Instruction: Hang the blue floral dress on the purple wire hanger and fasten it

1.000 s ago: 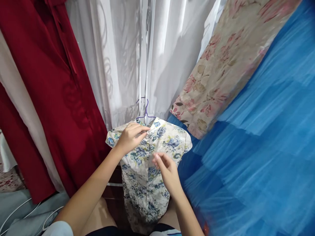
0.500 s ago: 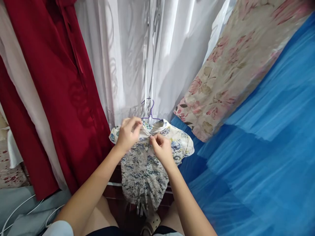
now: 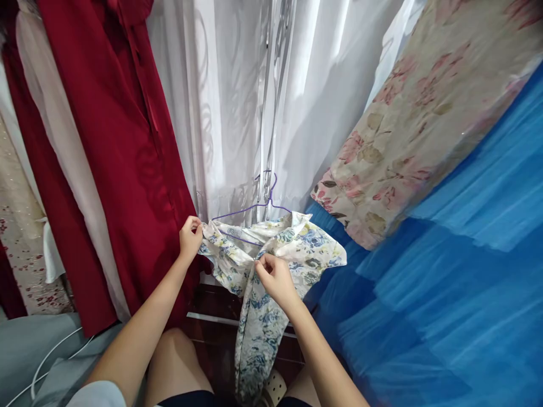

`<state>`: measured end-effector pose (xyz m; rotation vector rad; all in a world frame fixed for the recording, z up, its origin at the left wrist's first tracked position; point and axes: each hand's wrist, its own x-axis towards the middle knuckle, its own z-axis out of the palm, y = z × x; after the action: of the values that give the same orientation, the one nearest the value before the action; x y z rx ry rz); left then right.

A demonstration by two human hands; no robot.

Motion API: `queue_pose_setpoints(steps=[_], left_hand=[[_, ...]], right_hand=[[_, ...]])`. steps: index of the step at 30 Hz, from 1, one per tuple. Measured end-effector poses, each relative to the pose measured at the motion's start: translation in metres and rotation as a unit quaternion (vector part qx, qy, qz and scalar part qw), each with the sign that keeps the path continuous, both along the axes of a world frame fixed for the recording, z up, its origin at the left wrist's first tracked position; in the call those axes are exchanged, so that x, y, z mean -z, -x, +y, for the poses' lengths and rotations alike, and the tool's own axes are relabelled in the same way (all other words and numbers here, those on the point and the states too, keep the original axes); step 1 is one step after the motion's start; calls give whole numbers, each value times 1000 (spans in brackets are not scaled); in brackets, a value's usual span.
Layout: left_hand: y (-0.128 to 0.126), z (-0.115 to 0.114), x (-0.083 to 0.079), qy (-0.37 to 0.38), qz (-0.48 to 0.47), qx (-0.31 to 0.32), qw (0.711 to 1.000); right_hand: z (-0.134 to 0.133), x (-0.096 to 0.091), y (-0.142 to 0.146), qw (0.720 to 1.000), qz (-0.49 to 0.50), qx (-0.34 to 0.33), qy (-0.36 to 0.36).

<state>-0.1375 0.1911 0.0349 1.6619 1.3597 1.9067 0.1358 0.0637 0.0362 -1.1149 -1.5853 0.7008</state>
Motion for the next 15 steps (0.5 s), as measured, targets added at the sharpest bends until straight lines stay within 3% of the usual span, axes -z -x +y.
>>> queue_pose_setpoints(steps=[4, 8, 11, 15], left_hand=[[-21, -21, 43, 85, -11, 86, 993], [-43, -67, 75, 135, -50, 158, 977], [-62, -111, 74, 147, -115, 196, 963], [-94, -168, 46, 169, -243, 335, 895]], right_hand=[[-9, 16, -14, 997, 53, -31, 44], [-30, 42, -49, 976, 188, -8, 111], [-49, 75, -84, 932, 329, 91, 123], [-78, 128, -112, 890, 392, 191, 135]])
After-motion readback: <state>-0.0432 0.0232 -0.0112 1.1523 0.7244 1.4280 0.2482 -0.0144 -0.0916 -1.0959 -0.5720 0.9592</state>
